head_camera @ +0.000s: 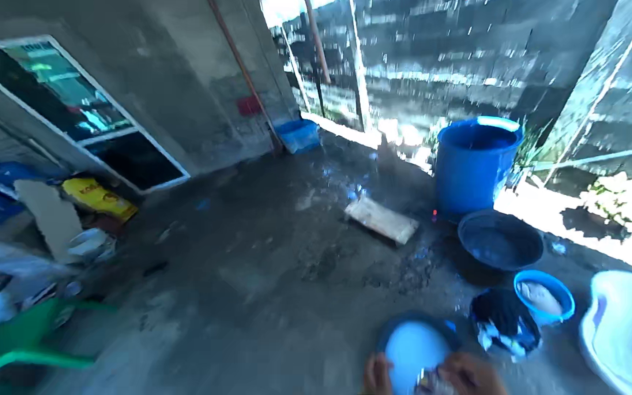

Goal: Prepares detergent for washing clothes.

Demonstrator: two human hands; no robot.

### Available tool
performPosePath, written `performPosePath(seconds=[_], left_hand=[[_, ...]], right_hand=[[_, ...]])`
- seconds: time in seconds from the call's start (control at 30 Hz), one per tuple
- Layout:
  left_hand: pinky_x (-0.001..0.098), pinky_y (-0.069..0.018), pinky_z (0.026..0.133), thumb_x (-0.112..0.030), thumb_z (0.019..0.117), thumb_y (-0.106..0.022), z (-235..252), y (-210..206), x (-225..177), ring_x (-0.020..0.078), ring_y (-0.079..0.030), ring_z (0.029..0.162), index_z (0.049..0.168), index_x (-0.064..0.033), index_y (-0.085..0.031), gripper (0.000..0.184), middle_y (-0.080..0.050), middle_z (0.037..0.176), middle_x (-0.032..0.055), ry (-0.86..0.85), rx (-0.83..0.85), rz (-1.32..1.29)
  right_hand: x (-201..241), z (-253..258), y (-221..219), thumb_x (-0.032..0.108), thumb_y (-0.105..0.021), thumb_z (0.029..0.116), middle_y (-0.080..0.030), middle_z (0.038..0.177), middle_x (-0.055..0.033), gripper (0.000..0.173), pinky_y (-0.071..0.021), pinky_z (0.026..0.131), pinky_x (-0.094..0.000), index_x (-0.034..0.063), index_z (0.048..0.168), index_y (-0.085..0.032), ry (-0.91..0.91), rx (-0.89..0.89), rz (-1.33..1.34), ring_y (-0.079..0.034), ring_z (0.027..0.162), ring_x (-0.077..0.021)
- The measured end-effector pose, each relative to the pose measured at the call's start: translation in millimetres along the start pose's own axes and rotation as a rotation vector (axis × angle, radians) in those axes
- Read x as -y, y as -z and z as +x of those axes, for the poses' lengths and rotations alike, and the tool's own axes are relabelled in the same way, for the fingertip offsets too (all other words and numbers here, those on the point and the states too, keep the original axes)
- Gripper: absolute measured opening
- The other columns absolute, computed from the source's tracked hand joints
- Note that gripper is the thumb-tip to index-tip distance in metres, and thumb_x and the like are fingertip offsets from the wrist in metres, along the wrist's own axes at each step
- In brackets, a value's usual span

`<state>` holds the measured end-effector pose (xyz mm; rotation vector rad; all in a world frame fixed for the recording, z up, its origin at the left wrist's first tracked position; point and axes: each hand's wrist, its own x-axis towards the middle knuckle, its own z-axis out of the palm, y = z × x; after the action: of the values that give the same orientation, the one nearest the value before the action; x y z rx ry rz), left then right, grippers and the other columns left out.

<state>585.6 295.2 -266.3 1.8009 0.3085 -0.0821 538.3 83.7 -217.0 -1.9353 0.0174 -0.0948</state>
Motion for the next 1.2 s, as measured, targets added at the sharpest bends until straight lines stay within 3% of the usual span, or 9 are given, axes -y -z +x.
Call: performPosePath(seconds=[0.13, 0.27, 0.37, 0.43, 0.53, 0.8, 0.93, 1.03, 1.2], left_hand=[[0.0432, -0.0609, 0.088, -0.012, 0.1073, -0.046, 4.3, -9.1, 47.2, 0.0247, -0.075, 0.093, 0.117, 0.0129, -0.053, 0.028, -0.075, 0.099, 0.0186, 0.043, 0.069, -0.041], [0.0333, -0.0616, 0.064, -0.006, 0.1060, -0.046, -1.0, -20.5, 79.1, 0.0179, -0.074, 0.068, 0.137, 0.0083, -0.036, 0.035, -0.074, 0.081, 0.0140, 0.169, 0.011, -0.144], [0.0330, -0.0607, 0.057, -0.006, 0.1082, -0.040, -6.3, -24.4, 87.9, 0.0178, -0.072, 0.061, 0.135, 0.0045, -0.053, 0.032, -0.073, 0.076, 0.0133, 0.246, 0.097, -0.192], [0.0333, -0.0616, 0.062, -0.005, 0.1073, -0.035, -8.1, -30.0, 98.8, 0.0158, -0.072, 0.064, 0.115, 0.0052, -0.068, 0.035, -0.074, 0.077, 0.0110, 0.248, 0.209, -0.173], [0.0313, -0.0571, 0.066, -0.007, 0.1054, -0.035, -12.5, -46.6, 111.4, 0.0120, -0.066, 0.067, 0.108, 0.0036, -0.069, 0.036, -0.069, 0.077, 0.0061, 0.199, 0.252, -0.176], [0.0315, -0.0521, 0.093, -0.020, 0.1114, -0.029, -17.2, -86.9, 101.0, 0.0097, -0.062, 0.100, 0.130, 0.0043, -0.059, 0.043, -0.066, 0.112, 0.0096, 0.252, 0.443, -0.539], [0.0375, -0.0508, 0.098, -0.051, 0.1098, -0.015, -27.9, -103.1, 114.2, 0.0160, -0.060, 0.118, 0.143, 0.0023, -0.050, 0.072, -0.061, 0.134, 0.0167, 0.439, 0.496, -0.616], [0.0451, -0.0385, 0.117, -0.053, 0.1076, -0.029, -42.9, -104.7, 124.3, 0.0228, -0.046, 0.140, 0.153, 0.0052, -0.036, 0.074, -0.045, 0.153, 0.0221, 0.402, 0.562, -0.646], [0.0387, -0.0530, 0.101, -0.028, 0.1018, -0.064, -62.2, -109.8, 129.5, 0.0166, -0.067, 0.108, 0.128, 0.0019, -0.063, 0.040, -0.070, 0.116, 0.0133, 0.447, 0.592, -0.500]], right_hand=[[-23.2, 13.4, 3.2, 0.026, -0.072, 0.0941, -0.074, 0.087, 0.0002, 0.019, -0.0600, 0.066, -0.0276, 0.0080, 0.098, -0.074, -0.152, 0.020, 0.013, -0.068, 0.073, -0.0073], [-44.3, 34.0, 6.1, 0.026, -0.074, 0.0930, -0.068, 0.077, 0.0019, 0.018, -0.0551, 0.065, -0.0250, 0.0084, 0.091, -0.071, -0.336, 0.129, 0.076, -0.064, 0.069, -0.0055], [-56.6, 43.3, 6.5, 0.027, -0.075, 0.0926, -0.067, 0.075, 0.0015, 0.018, -0.0533, 0.064, -0.0266, 0.0096, 0.089, -0.071, -0.440, 0.189, 0.082, -0.063, 0.067, -0.0075], [-58.5, 47.4, 6.9, 0.026, -0.076, 0.0924, -0.067, 0.076, 0.0005, 0.018, -0.0545, 0.066, -0.0283, 0.0092, 0.089, -0.071, -0.499, 0.230, 0.072, -0.064, 0.069, -0.0091], [-54.1, 52.7, 9.3, 0.020, -0.076, 0.0929, -0.067, 0.075, -0.0003, 0.014, -0.0547, 0.067, -0.0274, 0.0083, 0.088, -0.070, -0.582, 0.299, 0.100, -0.063, 0.069, -0.0093], [-57.9, 65.4, -0.3, 0.012, -0.070, 0.0962, -0.069, 0.078, -0.0046, 0.013, -0.0568, 0.067, -0.0270, 0.0048, 0.086, -0.068, -0.754, 0.383, 0.308, -0.065, 0.070, -0.0112], [-77.8, 77.6, -10.5, 0.014, -0.069, 0.0984, -0.070, 0.083, -0.0073, 0.013, -0.0579, 0.069, -0.0293, 0.0023, 0.093, -0.068, -0.844, 0.296, 0.245, -0.067, 0.072, -0.0129], [-93.3, 86.9, -16.0, 0.017, -0.072, 0.0972, -0.069, 0.079, -0.0055, 0.016, -0.0545, 0.062, -0.0270, 0.0023, 0.092, -0.069, -0.872, 0.242, 0.088, -0.063, 0.066, -0.0108], [-123.5, 86.4, -25.0, 0.024, -0.076, 0.0951, -0.071, 0.091, -0.0093, 0.021, -0.0546, 0.078, -0.0393, 0.0035, 0.097, -0.074, -0.895, 0.247, -0.194, -0.065, 0.082, -0.0167]])
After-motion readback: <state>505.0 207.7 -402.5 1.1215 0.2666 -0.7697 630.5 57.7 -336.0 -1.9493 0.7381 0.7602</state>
